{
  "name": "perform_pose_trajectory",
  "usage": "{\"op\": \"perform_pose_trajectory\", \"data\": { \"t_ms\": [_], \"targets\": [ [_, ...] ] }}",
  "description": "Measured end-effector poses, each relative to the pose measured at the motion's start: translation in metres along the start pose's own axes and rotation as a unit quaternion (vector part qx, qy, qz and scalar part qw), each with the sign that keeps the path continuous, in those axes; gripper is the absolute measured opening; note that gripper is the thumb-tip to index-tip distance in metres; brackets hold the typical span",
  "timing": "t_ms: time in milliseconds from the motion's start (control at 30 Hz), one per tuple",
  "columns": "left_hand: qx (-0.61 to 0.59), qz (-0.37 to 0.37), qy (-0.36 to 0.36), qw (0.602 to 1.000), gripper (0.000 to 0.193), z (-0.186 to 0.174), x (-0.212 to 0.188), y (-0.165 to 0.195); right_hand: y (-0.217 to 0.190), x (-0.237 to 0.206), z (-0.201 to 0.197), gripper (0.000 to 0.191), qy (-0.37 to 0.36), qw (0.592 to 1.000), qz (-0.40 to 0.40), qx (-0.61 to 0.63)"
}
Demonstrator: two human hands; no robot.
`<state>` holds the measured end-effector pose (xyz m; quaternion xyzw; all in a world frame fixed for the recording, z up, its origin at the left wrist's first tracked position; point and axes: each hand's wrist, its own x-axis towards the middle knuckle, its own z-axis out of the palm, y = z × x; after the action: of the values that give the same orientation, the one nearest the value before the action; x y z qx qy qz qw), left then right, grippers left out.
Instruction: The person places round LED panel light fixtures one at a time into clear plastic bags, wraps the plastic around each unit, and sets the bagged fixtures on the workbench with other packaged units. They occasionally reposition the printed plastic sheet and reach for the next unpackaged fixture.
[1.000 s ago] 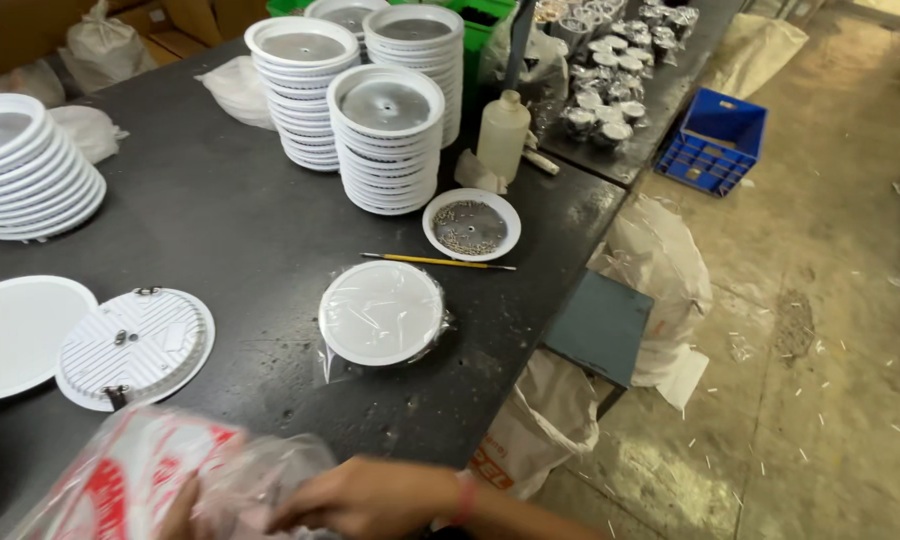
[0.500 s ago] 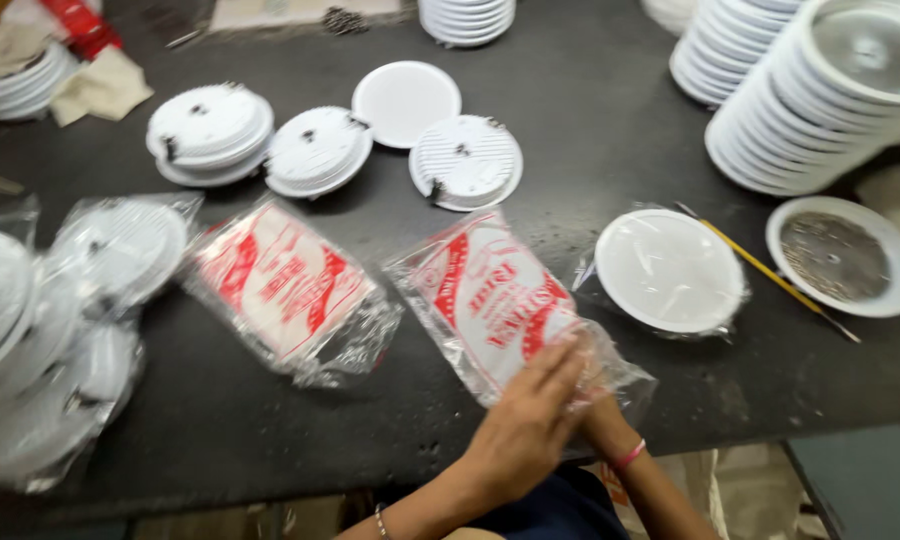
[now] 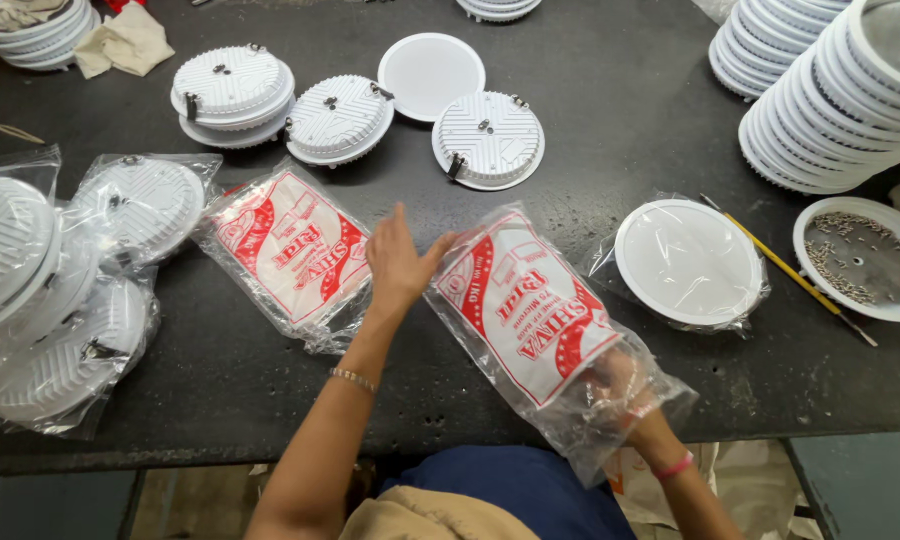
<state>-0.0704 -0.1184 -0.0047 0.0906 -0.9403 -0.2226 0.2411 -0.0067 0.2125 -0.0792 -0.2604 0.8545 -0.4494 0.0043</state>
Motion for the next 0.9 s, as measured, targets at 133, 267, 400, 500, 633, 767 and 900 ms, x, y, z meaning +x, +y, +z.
{"op": "perform_pose_trajectory", "data": {
  "t_ms": [133, 267, 400, 500, 633, 767, 900],
  "targets": [
    [-0.098, -0.033, -0.198, 0.975, 0.045, -0.003, 0.004, -0.009, 0.009, -0.012, 0.008, 0.048, 0.035, 0.999, -0.026, 0.012],
    [-0.162, -0.029, -0.013, 0.986, 0.022, -0.038, 0.002, -0.045, 0.004, -0.025, 0.012, 0.051, -0.051, 0.988, 0.144, 0.024],
    [0.040, -0.086, 0.160, 0.982, 0.011, -0.116, 0.032, -0.127, -0.014, -0.018, 0.016, 0.046, -0.123, 0.981, 0.106, 0.102],
    [0.279, -0.099, 0.201, 0.934, 0.017, -0.173, 0.044, -0.178, -0.027, -0.005, 0.018, 0.041, -0.075, 0.967, 0.179, 0.164],
    [0.267, -0.048, 0.268, 0.925, 0.046, -0.195, 0.040, -0.192, -0.029, 0.034, 0.017, 0.036, -0.053, 0.889, 0.274, 0.364],
    [0.147, -0.048, 0.246, 0.957, 0.054, -0.169, 0.024, -0.161, -0.027, 0.060, 0.025, 0.042, -0.076, 0.817, 0.289, 0.494],
    [-0.177, 0.027, 0.117, 0.977, 0.089, -0.116, 0.003, -0.082, -0.027, 0.079, 0.028, 0.045, -0.124, 0.829, 0.296, 0.459]
  ]
}}
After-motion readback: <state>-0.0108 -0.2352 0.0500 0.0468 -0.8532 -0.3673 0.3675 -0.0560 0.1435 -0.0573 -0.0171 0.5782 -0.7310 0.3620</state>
